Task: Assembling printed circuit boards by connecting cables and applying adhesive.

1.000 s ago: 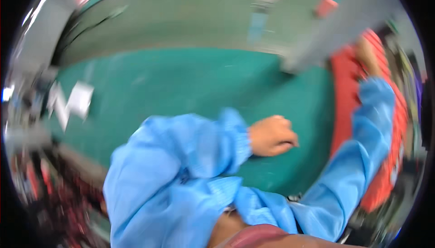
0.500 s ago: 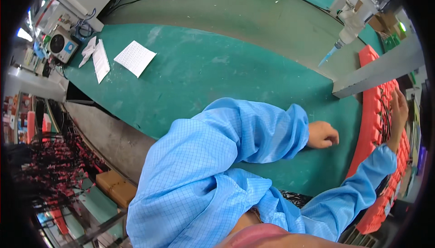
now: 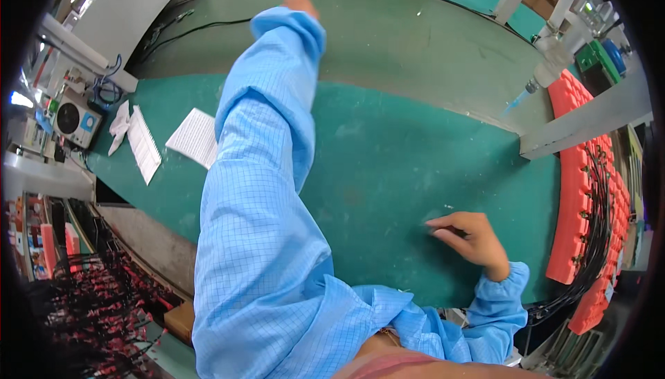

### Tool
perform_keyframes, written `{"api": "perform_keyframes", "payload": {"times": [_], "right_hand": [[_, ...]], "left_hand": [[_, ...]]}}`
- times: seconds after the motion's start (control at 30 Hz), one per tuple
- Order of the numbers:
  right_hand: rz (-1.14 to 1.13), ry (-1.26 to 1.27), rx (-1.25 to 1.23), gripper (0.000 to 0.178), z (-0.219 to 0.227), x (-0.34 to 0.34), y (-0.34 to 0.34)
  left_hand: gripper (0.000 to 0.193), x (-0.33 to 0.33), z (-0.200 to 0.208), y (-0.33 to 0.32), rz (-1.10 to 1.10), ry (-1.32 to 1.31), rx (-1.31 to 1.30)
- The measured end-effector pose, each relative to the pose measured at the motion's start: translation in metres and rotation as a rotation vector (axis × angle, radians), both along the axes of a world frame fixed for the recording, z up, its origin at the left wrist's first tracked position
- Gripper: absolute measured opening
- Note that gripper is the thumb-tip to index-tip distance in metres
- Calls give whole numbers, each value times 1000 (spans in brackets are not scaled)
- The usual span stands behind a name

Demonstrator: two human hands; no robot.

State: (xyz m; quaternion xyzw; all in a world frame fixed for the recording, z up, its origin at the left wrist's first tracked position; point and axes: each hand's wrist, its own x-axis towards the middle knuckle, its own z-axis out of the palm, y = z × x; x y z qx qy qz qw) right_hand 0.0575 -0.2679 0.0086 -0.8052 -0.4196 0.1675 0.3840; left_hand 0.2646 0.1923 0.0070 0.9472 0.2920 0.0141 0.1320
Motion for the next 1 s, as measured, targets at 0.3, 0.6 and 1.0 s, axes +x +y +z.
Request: {"api": "perform_keyframes", "payload": {"times": [0.3, 0.6, 1.0], "right_hand": [[-61, 166, -36, 19, -24, 8, 12], [-145, 377, -9, 17, -21, 6, 15], [-448, -466, 661, 36, -29, 12, -44]], "left_hand": [[41, 37, -67, 99, -53, 108, 577], [55, 15, 0, -86, -786, -23, 124], [24, -197, 0, -290, -1197, -462, 1]]}}
